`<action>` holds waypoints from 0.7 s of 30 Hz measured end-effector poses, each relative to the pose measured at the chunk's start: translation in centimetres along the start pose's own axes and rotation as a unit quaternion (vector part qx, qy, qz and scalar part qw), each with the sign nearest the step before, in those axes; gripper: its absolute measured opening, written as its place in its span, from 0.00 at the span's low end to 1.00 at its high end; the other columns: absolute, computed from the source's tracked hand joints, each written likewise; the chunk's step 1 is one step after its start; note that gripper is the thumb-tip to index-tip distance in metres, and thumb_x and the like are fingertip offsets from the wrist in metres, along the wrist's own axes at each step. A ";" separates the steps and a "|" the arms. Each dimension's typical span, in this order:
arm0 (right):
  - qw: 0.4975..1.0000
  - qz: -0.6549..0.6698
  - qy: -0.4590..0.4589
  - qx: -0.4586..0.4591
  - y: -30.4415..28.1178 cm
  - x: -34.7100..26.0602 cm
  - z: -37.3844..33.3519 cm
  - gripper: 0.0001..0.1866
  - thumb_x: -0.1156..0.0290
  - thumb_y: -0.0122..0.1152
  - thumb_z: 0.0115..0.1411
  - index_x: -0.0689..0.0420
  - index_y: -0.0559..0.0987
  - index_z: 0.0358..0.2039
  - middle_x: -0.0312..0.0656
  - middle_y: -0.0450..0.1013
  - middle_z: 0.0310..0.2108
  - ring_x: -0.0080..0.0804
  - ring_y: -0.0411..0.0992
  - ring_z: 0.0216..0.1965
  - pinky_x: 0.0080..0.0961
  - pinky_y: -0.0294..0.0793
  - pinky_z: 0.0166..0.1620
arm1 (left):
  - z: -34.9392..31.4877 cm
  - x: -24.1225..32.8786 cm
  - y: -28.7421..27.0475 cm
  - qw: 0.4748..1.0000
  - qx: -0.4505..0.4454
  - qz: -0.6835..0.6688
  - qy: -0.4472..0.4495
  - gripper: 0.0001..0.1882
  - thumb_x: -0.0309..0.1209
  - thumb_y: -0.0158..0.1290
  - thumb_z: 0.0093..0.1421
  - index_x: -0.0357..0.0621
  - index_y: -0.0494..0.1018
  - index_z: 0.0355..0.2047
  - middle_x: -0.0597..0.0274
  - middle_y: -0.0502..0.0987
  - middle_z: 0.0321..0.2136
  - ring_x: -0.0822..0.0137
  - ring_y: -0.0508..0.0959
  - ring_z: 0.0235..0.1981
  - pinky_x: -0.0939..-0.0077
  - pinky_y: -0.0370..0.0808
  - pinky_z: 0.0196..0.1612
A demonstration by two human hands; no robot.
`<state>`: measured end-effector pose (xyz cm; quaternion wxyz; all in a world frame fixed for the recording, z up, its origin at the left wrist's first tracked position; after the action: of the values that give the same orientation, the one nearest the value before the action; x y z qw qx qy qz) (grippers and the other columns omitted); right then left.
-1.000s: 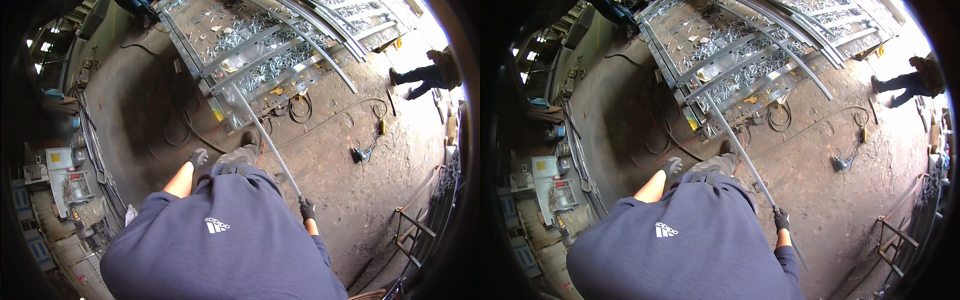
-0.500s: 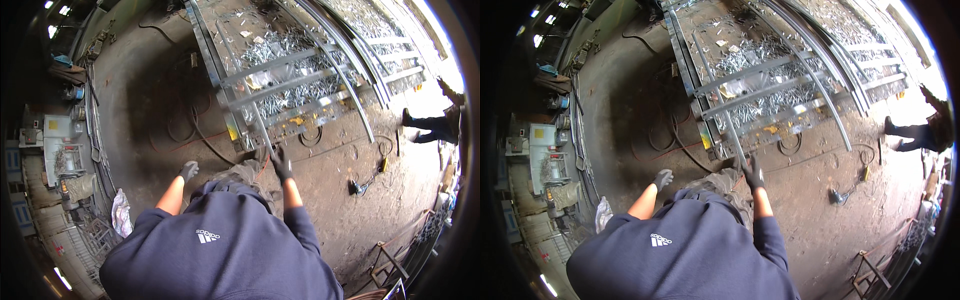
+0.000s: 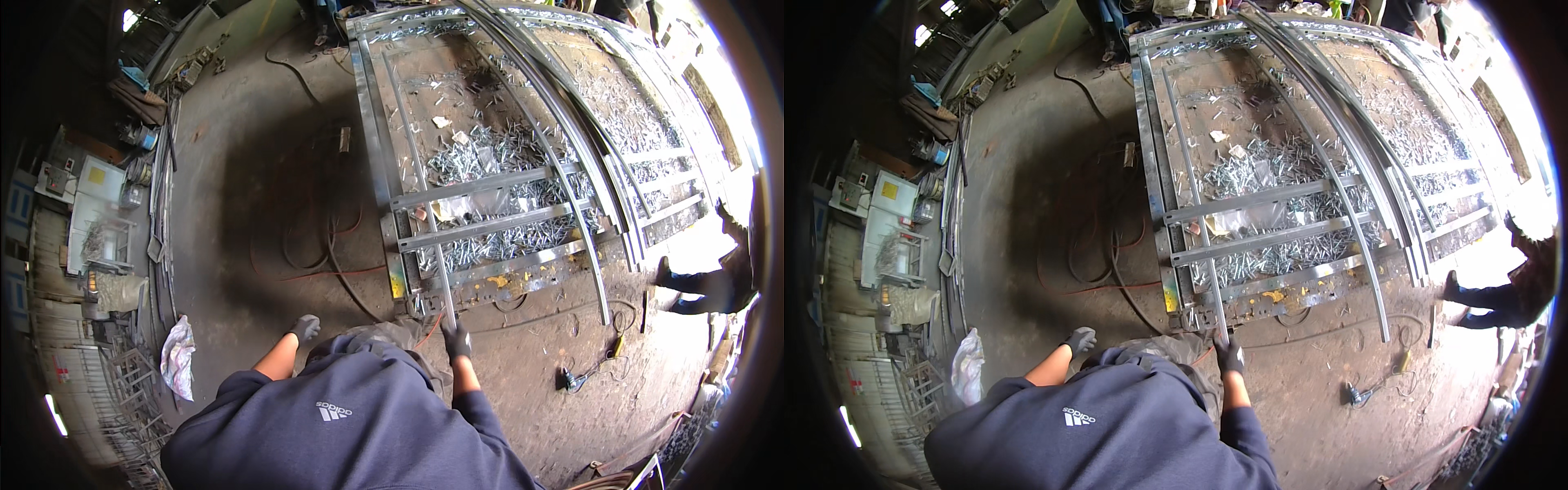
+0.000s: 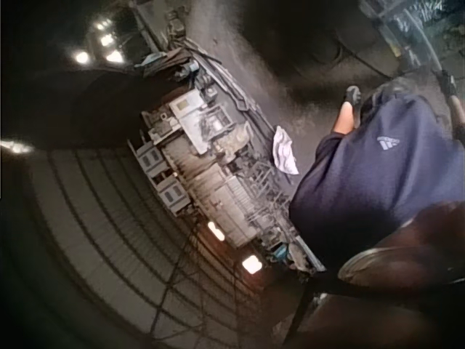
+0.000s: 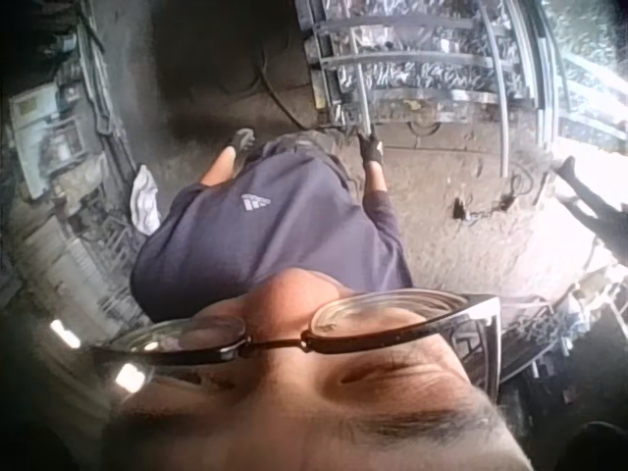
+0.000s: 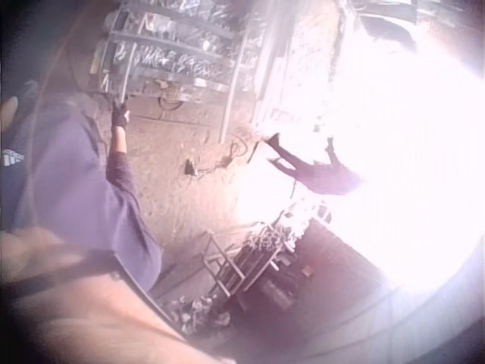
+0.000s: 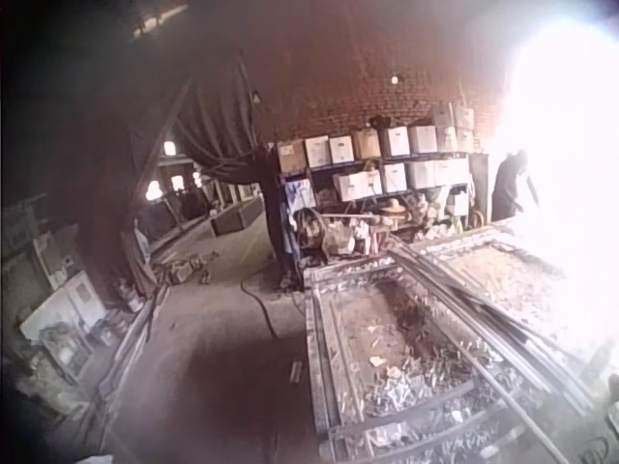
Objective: The person picks up a long metal rod from a stack and places it onto a metal frame on the floor. The person repeats this action, handling multiple rods and arranging them on the frame.
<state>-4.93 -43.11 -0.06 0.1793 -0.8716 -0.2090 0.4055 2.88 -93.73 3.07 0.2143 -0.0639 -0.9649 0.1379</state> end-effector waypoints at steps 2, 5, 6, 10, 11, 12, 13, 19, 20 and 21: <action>0.973 0.206 -0.069 -0.076 1.2 -4.1 5.5 0.20 0.58 0.61 0.62 0.60 0.75 0.46 0.43 0.77 0.33 0.32 0.73 0.30 0.30 0.70 0.32 | 0.8 1.6 0.8 0.993 -0.038 0.102 0.035 0.14 0.43 0.49 0.65 0.51 0.74 0.44 0.64 0.78 0.34 0.72 0.77 0.31 0.73 0.74 0.30; 0.911 0.372 -0.160 -0.075 1.0 -3.9 5.3 0.18 0.63 0.59 0.64 0.55 0.74 0.52 0.33 0.71 0.28 0.20 0.68 0.26 0.21 0.70 0.29 | 1.8 3.3 2.1 0.941 -0.077 0.299 0.134 0.13 0.41 0.50 0.65 0.50 0.74 0.45 0.67 0.79 0.34 0.74 0.77 0.31 0.74 0.74 0.30; 0.935 0.331 -0.059 -0.112 0.7 -2.7 3.9 0.18 0.62 0.60 0.64 0.54 0.74 0.51 0.32 0.71 0.27 0.21 0.69 0.24 0.22 0.72 0.29 | 1.7 3.2 2.5 0.986 -0.093 0.107 0.090 0.12 0.40 0.49 0.66 0.50 0.74 0.45 0.67 0.78 0.34 0.74 0.76 0.30 0.75 0.73 0.30; 0.950 0.263 0.129 -0.112 0.1 -0.9 0.6 0.08 0.65 0.53 0.65 0.51 0.79 0.36 0.27 0.62 0.15 0.18 0.59 0.13 0.21 0.58 0.16 | 2.4 3.7 3.1 0.978 -0.117 0.060 0.159 0.10 0.39 0.50 0.67 0.49 0.75 0.42 0.67 0.78 0.32 0.75 0.75 0.30 0.76 0.73 0.31; 0.950 0.281 0.093 -0.103 0.0 -1.6 0.8 0.08 0.64 0.53 0.65 0.52 0.79 0.37 0.27 0.62 0.15 0.17 0.59 0.13 0.21 0.58 0.16 | 2.4 3.6 2.9 0.973 -0.118 0.094 0.173 0.09 0.39 0.50 0.67 0.50 0.74 0.41 0.69 0.77 0.30 0.75 0.74 0.29 0.74 0.72 0.30; 0.948 0.297 0.056 -0.099 -0.1 -2.5 1.2 0.08 0.64 0.54 0.65 0.52 0.79 0.37 0.27 0.62 0.15 0.17 0.58 0.13 0.21 0.58 0.15 | 2.8 3.7 2.9 0.976 -0.091 0.162 0.112 0.10 0.39 0.50 0.66 0.48 0.75 0.34 0.65 0.77 0.28 0.72 0.74 0.27 0.71 0.71 0.29; 0.949 0.288 0.088 -0.099 0.0 -3.5 1.9 0.09 0.63 0.54 0.65 0.51 0.79 0.37 0.27 0.62 0.15 0.17 0.59 0.13 0.21 0.58 0.15 | 3.1 3.9 2.7 0.946 -0.124 0.263 0.144 0.10 0.38 0.51 0.63 0.46 0.74 0.31 0.61 0.77 0.27 0.67 0.75 0.28 0.67 0.71 0.29; 0.953 0.263 0.126 -0.077 0.0 -5.7 3.0 0.15 0.51 0.60 0.63 0.50 0.79 0.33 0.28 0.63 0.14 0.18 0.58 0.13 0.22 0.57 0.16 | 3.8 4.6 2.2 0.845 -0.083 0.458 0.264 0.09 0.36 0.52 0.54 0.44 0.74 0.25 0.52 0.76 0.27 0.53 0.76 0.29 0.60 0.70 0.32; 0.950 0.287 0.091 -0.078 0.1 -5.5 3.0 0.15 0.51 0.60 0.63 0.50 0.79 0.33 0.28 0.63 0.14 0.18 0.58 0.12 0.22 0.57 0.16 | 3.7 4.3 2.0 0.890 -0.084 0.412 0.177 0.09 0.35 0.51 0.56 0.45 0.73 0.24 0.55 0.76 0.25 0.57 0.76 0.27 0.62 0.70 0.30; 0.950 0.289 0.092 -0.077 0.2 -5.2 2.9 0.15 0.51 0.60 0.63 0.50 0.79 0.33 0.28 0.63 0.14 0.18 0.58 0.12 0.22 0.57 0.16 | 3.7 4.3 2.0 0.927 -0.091 0.330 0.154 0.09 0.36 0.50 0.57 0.46 0.72 0.24 0.58 0.76 0.24 0.61 0.75 0.26 0.64 0.70 0.29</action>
<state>-10.18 -45.49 1.36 0.0048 -0.9393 0.0384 0.3409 -2.45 -91.92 0.91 0.2960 -0.4185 -0.8527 0.1012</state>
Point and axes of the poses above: each hand's wrist, its own z-axis towards the middle knuckle, its own y-axis out of the palm, x = y × z, the point moved 1 cm from there along z, towards the middle knuckle
